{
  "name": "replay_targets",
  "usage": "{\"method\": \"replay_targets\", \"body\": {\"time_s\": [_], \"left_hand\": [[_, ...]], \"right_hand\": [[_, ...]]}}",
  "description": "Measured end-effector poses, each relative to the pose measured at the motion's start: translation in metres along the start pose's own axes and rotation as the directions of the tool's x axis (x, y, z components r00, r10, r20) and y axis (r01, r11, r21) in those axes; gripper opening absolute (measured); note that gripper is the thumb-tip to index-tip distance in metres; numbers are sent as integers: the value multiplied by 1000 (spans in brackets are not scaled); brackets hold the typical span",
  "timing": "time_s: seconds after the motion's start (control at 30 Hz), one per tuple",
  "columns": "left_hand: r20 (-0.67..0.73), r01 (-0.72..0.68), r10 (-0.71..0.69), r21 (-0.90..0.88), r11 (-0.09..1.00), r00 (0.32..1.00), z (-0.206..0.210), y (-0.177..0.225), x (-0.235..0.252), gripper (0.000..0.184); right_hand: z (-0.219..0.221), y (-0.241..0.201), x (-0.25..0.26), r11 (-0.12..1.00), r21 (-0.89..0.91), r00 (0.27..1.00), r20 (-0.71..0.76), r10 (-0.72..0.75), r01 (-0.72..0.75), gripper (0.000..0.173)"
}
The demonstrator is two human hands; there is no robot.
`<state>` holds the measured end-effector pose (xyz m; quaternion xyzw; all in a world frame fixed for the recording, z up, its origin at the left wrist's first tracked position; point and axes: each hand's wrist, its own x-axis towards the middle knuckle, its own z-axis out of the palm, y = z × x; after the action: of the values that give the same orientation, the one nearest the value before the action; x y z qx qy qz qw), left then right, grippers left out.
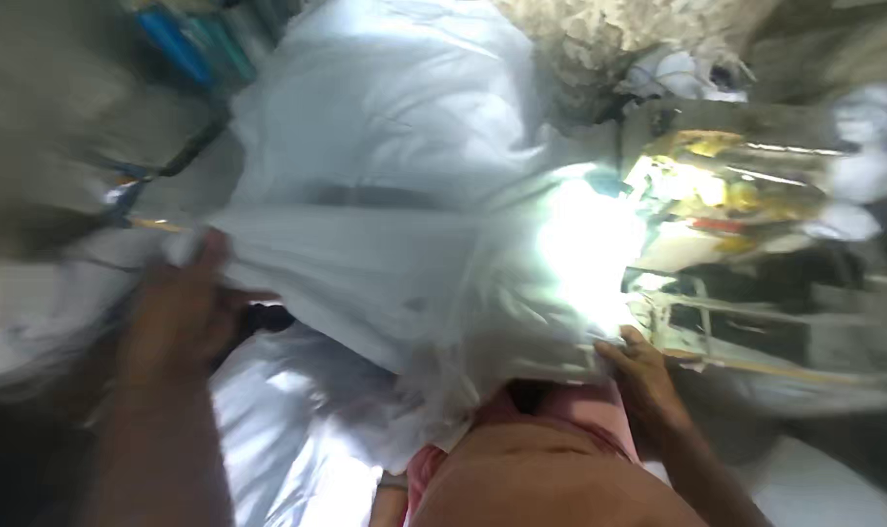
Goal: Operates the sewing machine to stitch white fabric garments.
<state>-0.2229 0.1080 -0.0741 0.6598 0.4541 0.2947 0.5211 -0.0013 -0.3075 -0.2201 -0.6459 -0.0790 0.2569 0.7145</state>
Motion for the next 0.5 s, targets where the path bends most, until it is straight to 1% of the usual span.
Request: {"method": "replay_targets", "body": {"time_s": [0.03, 0.07, 0.13, 0.17, 0.2, 0.23, 0.27, 0.3, 0.33, 0.37, 0.4, 0.43, 0.47, 0.5], "left_hand": [[17, -36, 37, -58, 998, 999, 2, 9, 25, 41], [22, -65, 67, -75, 995, 998, 10, 15, 54, 43], [-10, -69, 69, -18, 997, 998, 45, 15, 93, 47], [-40, -80, 82, 48, 996, 996, 68, 11, 98, 53], [-50, -122, 129, 125, 985, 990, 91, 4, 96, 64], [2, -212, 216, 204, 956, 976, 111, -3, 87, 80], [110, -351, 333, 279, 894, 936, 132, -8, 68, 89], [243, -518, 459, 330, 789, 855, 153, -16, 41, 86], [369, -656, 548, 321, 684, 751, 173, -26, 10, 74], [477, -764, 607, 273, 585, 635, 192, -42, -20, 59], [557, -842, 649, 199, 501, 518, 209, -63, -48, 49], [624, -885, 656, 133, 447, 425, 224, -87, -73, 45], [653, -911, 669, 81, 404, 355, 239, -111, -91, 44], [669, -924, 668, 73, 376, 326, 250, -134, -104, 47]], "right_hand": [[7, 3, 1, 999, -40, 1000, -24, 9, -10, 17], [13, 8, 2, 998, -61, 998, -49, 29, -32, 18], [21, 21, 1, 996, -57, 995, -82, 59, -63, 20], [24, 25, 0, 997, -32, 993, -96, 68, -72, 20], [26, 29, -1, 997, -4, 992, -104, 77, -78, 20], [28, 31, -2, 996, 16, 990, -108, 86, -85, 20], [28, 33, -3, 995, 25, 989, -110, 98, -96, 21], [26, 35, -5, 994, 20, 987, -110, 113, -112, 21], [24, 38, -7, 992, 17, 987, -106, 123, -122, 19], [22, 40, -7, 992, 20, 986, -101, 130, -128, 15], [20, 41, -5, 991, 22, 987, -95, 132, -131, 10], [18, 42, -4, 991, 27, 988, -84, 131, -129, 7], [17, 44, -3, 991, 30, 988, -75, 132, -131, 7], [17, 45, -4, 991, 33, 989, -69, 134, -132, 7]]}}
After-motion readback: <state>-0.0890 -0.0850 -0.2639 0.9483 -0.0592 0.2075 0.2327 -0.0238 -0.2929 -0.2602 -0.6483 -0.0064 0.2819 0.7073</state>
